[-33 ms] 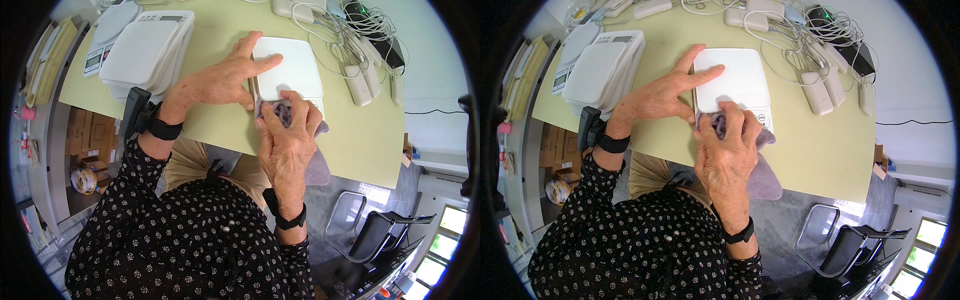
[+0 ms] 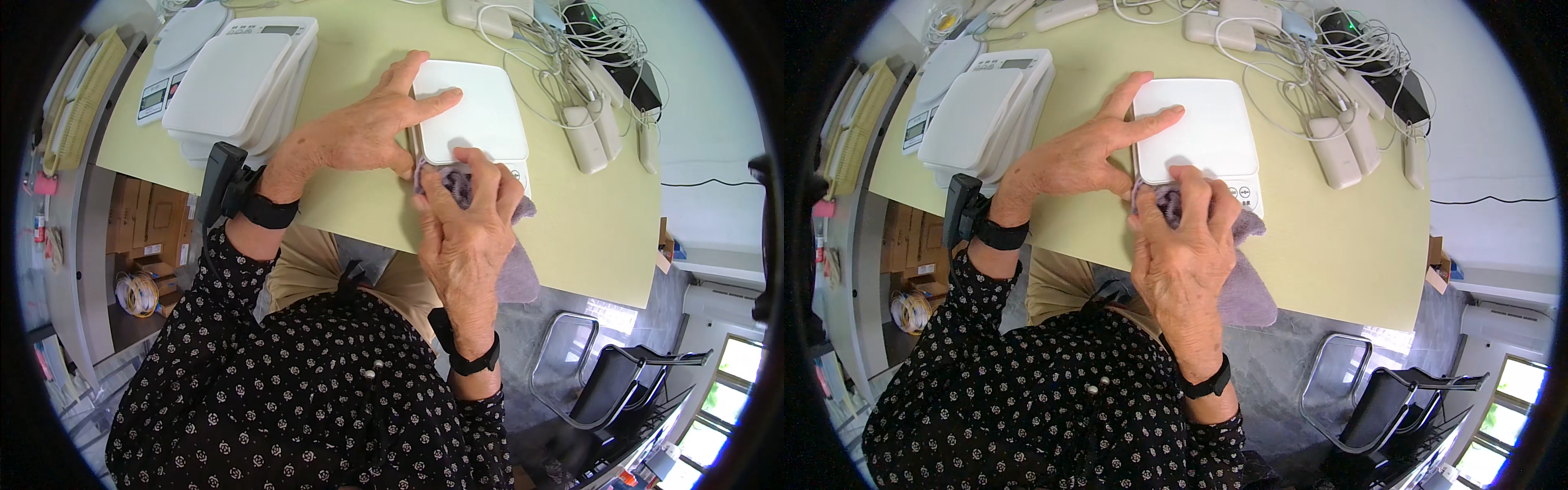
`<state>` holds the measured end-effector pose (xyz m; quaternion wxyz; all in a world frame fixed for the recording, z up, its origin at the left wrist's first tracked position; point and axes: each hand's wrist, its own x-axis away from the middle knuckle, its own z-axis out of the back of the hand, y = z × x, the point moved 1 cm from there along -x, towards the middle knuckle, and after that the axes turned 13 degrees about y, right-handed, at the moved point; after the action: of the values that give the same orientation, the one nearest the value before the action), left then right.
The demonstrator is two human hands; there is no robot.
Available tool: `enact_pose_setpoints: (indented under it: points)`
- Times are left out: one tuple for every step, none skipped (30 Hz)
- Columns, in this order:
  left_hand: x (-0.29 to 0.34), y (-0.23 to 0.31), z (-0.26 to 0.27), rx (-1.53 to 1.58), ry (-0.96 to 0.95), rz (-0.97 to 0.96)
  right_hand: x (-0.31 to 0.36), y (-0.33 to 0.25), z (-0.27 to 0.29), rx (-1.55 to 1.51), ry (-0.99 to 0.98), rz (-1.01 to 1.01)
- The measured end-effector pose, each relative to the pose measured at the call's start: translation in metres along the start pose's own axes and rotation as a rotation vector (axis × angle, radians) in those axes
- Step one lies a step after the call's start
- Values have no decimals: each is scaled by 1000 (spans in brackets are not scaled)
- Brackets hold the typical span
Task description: The person wipes a white digital scale with a purple cloth, cleaning the top surface, sides, and control panel. The person holds the scale with one hand while wiping with the other, rotating the scale to access different areas.
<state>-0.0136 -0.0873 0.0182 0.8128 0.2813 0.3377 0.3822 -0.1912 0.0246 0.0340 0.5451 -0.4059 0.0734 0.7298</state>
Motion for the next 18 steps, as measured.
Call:
enact_pose_setpoints:
  points:
    - [0, -1, -1, -21, 3, 4, 1, -2, -1, -14, 2, 8]
    - [0, -2, -2, -32, 14, -6, 1, -4, -2, -33, 0, 15]
    - [0, -3, -2, -43, 24, -16, 2, -5, -3, 1, -1, 19]
    - [0, -4, -3, -38, 22, -14, 3, -5, -3, -7, -4, 10]
    - [1, -5, -3, -34, 19, -13, 5, -5, -3, -15, -6, 2]
    - [0, -6, -2, -26, 21, -20, 6, -5, -3, -26, -4, -9]
    - [0, -6, -2, -27, 22, -17, 7, -4, -1, -27, 2, -10]
    - [0, -6, -3, -22, 28, -20, 9, -2, 1, -31, 10, -11]
    - [-1, -7, -3, -17, 34, -23, 11, -1, 3, -42, 27, -12]
    - [-1, -7, -3, -2, 31, -20, 13, 2, 7, -31, 18, -10]
    - [-1, -7, -2, 12, 28, -15, 15, 6, 11, -28, 16, -7]
    - [-2, -7, -1, 27, 25, -10, 17, 10, 15, -26, 15, -3]
    - [-1, -6, -1, 32, 27, -6, 19, 16, 20, -29, 1, -34]
    - [-1, -6, -1, 37, 28, -3, 22, 24, 24, -3, 14, -44]
    - [-1, -6, 0, 39, 27, -3, 24, 32, 29, 22, 23, -63]
    - [-2, -6, 0, 19, 23, 10, 27, 42, 35, 61, 10, -90]
    - [-1, -6, 1, -2, 19, 20, 29, 54, 43, 112, 15, -113]
    - [-1, -6, 1, -13, 22, 15, 29, 67, 52, 64, 99, -193]
